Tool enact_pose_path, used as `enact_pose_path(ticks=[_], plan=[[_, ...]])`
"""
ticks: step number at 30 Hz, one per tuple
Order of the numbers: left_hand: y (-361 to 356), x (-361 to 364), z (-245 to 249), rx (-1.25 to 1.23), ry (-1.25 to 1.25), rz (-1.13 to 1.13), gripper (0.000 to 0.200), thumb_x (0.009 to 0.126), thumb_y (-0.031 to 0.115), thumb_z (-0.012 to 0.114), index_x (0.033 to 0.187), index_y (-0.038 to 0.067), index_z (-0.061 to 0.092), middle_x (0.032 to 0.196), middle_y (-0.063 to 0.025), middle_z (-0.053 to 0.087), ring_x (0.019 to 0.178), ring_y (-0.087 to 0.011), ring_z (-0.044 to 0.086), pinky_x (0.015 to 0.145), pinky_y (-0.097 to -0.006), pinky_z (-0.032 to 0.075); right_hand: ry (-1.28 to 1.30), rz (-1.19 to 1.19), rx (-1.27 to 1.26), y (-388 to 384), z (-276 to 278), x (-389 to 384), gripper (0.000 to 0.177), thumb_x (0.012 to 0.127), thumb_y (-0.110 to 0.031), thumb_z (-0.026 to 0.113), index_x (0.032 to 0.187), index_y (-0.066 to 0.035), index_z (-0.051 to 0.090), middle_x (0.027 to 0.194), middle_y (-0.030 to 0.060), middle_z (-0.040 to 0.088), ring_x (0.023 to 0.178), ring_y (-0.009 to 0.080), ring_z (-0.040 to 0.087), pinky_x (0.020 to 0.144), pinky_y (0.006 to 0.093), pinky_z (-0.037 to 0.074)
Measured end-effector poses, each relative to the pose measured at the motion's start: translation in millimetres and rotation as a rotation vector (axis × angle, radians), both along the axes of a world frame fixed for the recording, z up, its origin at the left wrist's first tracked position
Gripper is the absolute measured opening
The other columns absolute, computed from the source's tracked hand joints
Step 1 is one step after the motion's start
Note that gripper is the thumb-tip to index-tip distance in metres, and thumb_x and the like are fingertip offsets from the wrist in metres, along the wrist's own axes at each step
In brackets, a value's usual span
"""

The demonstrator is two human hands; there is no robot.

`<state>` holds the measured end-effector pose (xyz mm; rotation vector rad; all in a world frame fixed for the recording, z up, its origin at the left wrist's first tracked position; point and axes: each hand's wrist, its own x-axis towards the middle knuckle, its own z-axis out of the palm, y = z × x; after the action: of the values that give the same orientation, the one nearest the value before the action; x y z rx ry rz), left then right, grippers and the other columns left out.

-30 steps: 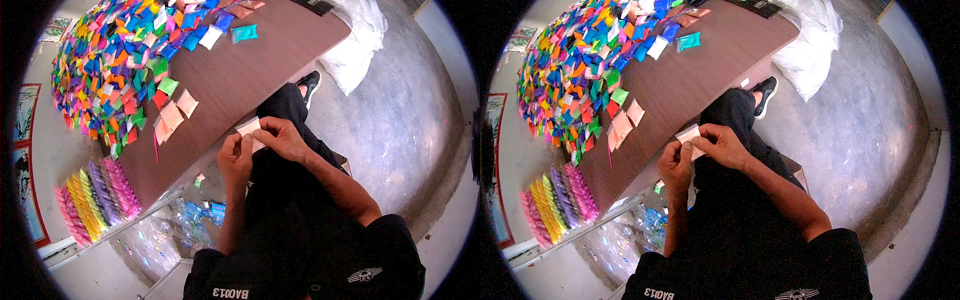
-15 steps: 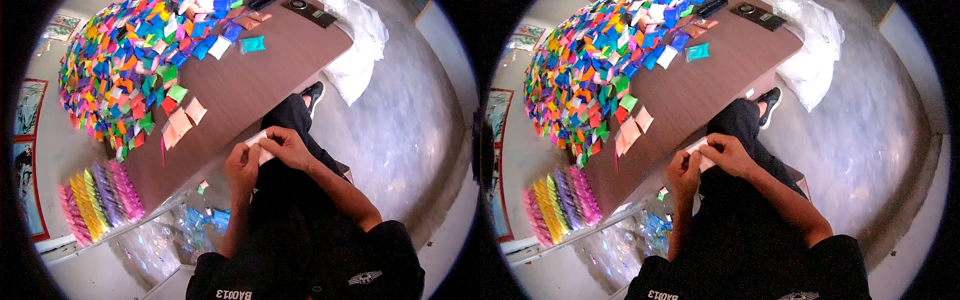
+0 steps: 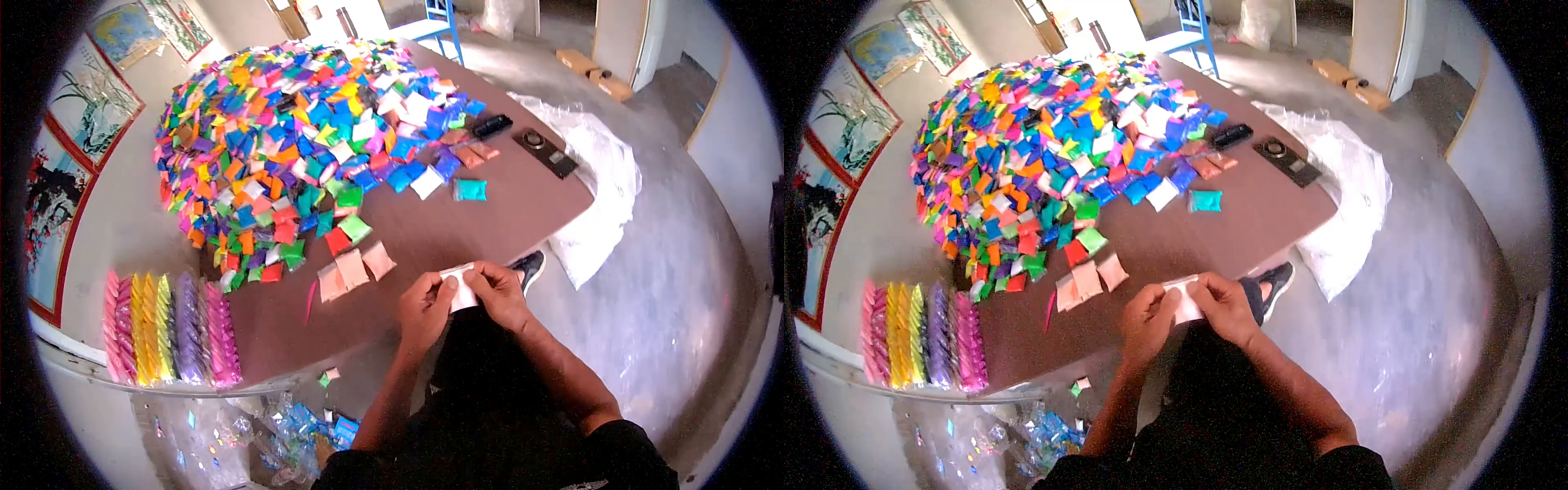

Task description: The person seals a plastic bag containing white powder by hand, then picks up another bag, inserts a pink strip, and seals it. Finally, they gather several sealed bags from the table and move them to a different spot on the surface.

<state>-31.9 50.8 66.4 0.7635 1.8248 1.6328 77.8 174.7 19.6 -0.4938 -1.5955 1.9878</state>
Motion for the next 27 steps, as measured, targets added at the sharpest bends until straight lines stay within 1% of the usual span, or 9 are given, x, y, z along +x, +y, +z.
enact_pose_path(ticks=[4,6,11,14,16,20,22,25,27], plan=[[36.5,-25.8,-10.9,0.147,-0.024,-0.007,0.025,0.103,0.021,0.067,0.109,-0.003,0.068,0.091,0.0000,0.067,0.082,-0.0051,0.059,0.072,-0.0227,0.049,-0.040,-0.051,0.107,33.4,12.5,-29.8,0.023,0.105,-0.024,0.061,0.101,-0.002,0.070,0.087,-0.0055,0.063,0.081,0.0044,0.054,0.071,0.0233,0.046],[49.2,-40.2,-16.2,0.071,-0.068,-0.126,0.030,0.104,0.026,0.066,0.111,-0.003,0.068,0.094,-0.0009,0.068,0.086,-0.0057,0.060,0.076,-0.0235,0.050,-0.041,-0.136,0.046,43.0,18.4,-43.2,0.024,0.105,-0.025,0.062,0.097,-0.003,0.069,0.085,-0.0057,0.062,0.080,0.0042,0.053,0.069,0.0236,0.045],[81.9,-74.1,-43.9,0.095,-0.031,-0.134,0.030,0.103,0.026,0.066,0.113,-0.002,0.068,0.093,-0.0042,0.071,0.077,-0.0098,0.065,0.067,-0.0252,0.051,-0.056,-0.195,0.138,74.7,-4.5,-77.1,0.028,0.105,-0.030,0.062,0.097,-0.004,0.069,0.085,-0.0035,0.063,0.080,0.0047,0.053,0.069,0.0255,0.046],[97.3,-90.6,-52.9,0.033,0.116,-0.156,0.028,0.102,0.025,0.066,0.108,-0.002,0.068,0.087,-0.0041,0.070,0.072,-0.0102,0.065,0.062,-0.0255,0.051,-0.124,-0.217,0.251,84.1,-10.0,-86.6,0.028,0.107,-0.029,0.059,0.101,-0.004,0.070,0.084,-0.0051,0.062,0.077,0.0041,0.053,0.067,0.0241,0.045],[105.4,-93.9,-50.4,0.021,0.211,-0.200,0.026,0.102,0.024,0.066,0.103,-0.002,0.067,0.083,-0.0037,0.069,0.068,-0.0094,0.064,0.059,-0.0264,0.050,-0.091,-0.323,0.282,81.1,-7.2,-87.1,0.033,0.107,-0.032,0.058,0.103,-0.001,0.069,0.085,-0.0011,0.064,0.079,0.0077,0.056,0.070,0.0267,0.048],[125.8,-99.8,-64.8,0.111,0.210,-0.264,0.026,0.102,0.024,0.066,0.102,-0.002,0.067,0.081,-0.0022,0.067,0.071,-0.0077,0.061,0.061,-0.0256,0.049,-0.073,-0.364,0.161,83.7,-10.9,-82.2,0.033,0.107,-0.031,0.057,0.106,0.000,0.069,0.088,0.0003,0.066,0.080,0.0093,0.058,0.072,0.0273,0.050],[132.3,-98.1,-61.7,0.180,0.178,-0.169,0.030,0.100,0.028,0.068,0.093,-0.001,0.065,0.071,-0.0078,0.064,0.066,-0.0090,0.056,0.058,-0.0308,0.046,-0.149,-0.386,0.259,83.3,-12.0,-81.9,0.032,0.108,-0.030,0.058,0.106,0.000,0.069,0.090,0.0009,0.066,0.082,0.0095,0.058,0.073,0.0279,0.050],[126.7,-100.7,-60.3,0.103,0.199,-0.191,0.027,0.103,0.025,0.064,0.099,-0.002,0.067,0.080,-0.0014,0.065,0.076,-0.0070,0.058,0.065,-0.0270,0.047,-0.233,-0.387,0.320,81.8,-12.7,-84.5,0.031,0.108,-0.028,0.057,0.108,0.000,0.069,0.089,0.0015,0.066,0.083,0.0100,0.058,0.073,0.0283,0.050],[123.1,-100.1,-55.4,0.086,0.234,-0.171,0.027,0.103,0.025,0.064,0.098,-0.001,0.067,0.080,-0.0020,0.065,0.076,-0.0072,0.058,0.065,-0.0278,0.048,-0.206,-0.407,0.297,76.3,-8.0,-88.9,0.031,0.108,-0.028,0.056,0.108,0.001,0.068,0.087,0.0016,0.066,0.082,0.0104,0.058,0.073,0.0285,0.050]])
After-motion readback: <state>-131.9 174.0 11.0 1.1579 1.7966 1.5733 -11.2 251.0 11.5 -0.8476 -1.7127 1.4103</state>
